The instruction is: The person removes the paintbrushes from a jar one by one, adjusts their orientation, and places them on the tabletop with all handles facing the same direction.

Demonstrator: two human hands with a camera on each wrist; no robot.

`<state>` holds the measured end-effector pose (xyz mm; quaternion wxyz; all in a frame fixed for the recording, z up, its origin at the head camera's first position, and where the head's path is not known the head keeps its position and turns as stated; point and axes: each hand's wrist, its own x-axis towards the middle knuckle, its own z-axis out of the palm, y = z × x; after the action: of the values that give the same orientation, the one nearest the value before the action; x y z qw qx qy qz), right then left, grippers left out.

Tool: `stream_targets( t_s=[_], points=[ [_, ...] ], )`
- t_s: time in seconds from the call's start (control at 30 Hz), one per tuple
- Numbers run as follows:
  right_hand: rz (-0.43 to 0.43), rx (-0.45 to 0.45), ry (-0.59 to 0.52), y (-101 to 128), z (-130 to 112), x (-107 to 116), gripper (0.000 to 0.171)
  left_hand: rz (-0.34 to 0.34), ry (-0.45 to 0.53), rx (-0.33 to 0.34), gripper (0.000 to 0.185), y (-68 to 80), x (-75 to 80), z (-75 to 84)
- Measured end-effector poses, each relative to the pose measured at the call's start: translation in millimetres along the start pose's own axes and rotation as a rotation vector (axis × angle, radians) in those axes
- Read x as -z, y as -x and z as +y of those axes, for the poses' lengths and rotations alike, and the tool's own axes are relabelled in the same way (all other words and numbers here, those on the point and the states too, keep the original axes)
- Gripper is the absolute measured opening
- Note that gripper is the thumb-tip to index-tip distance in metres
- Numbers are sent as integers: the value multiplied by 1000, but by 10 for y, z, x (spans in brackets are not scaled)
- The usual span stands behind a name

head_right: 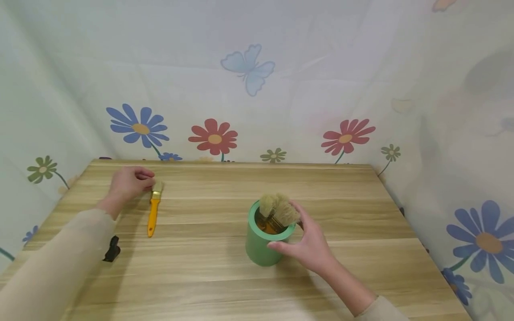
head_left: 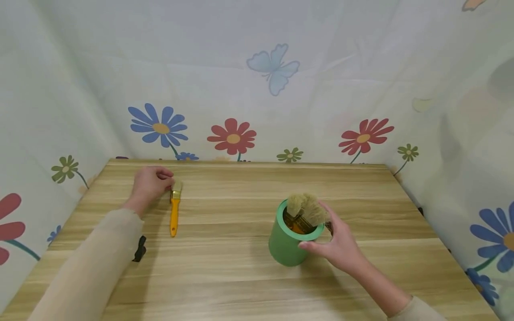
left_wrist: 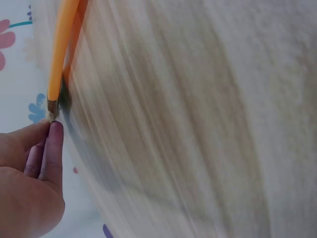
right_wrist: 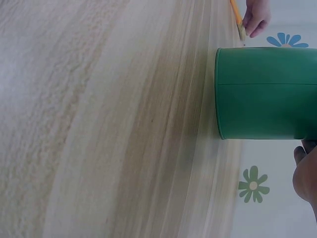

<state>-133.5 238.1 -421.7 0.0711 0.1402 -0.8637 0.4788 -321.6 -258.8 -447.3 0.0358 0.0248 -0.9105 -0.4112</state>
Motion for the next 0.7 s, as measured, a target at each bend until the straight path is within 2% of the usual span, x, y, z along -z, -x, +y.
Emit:
stream_targets(
  t_s=[0.13, 0.47, 0.7],
  points=[
    [1, -5, 1, 7, -18, -1, 104, 20, -40, -6, 17, -3, -11, -21],
    [3, -16, 4, 14, -21, -3, 103, 37, -6, 13, 19, -10, -40, -18],
    [7, -1, 17, 15, -7, -11, 103, 44, -41, -7, 21, -9, -53, -50]
  ],
)
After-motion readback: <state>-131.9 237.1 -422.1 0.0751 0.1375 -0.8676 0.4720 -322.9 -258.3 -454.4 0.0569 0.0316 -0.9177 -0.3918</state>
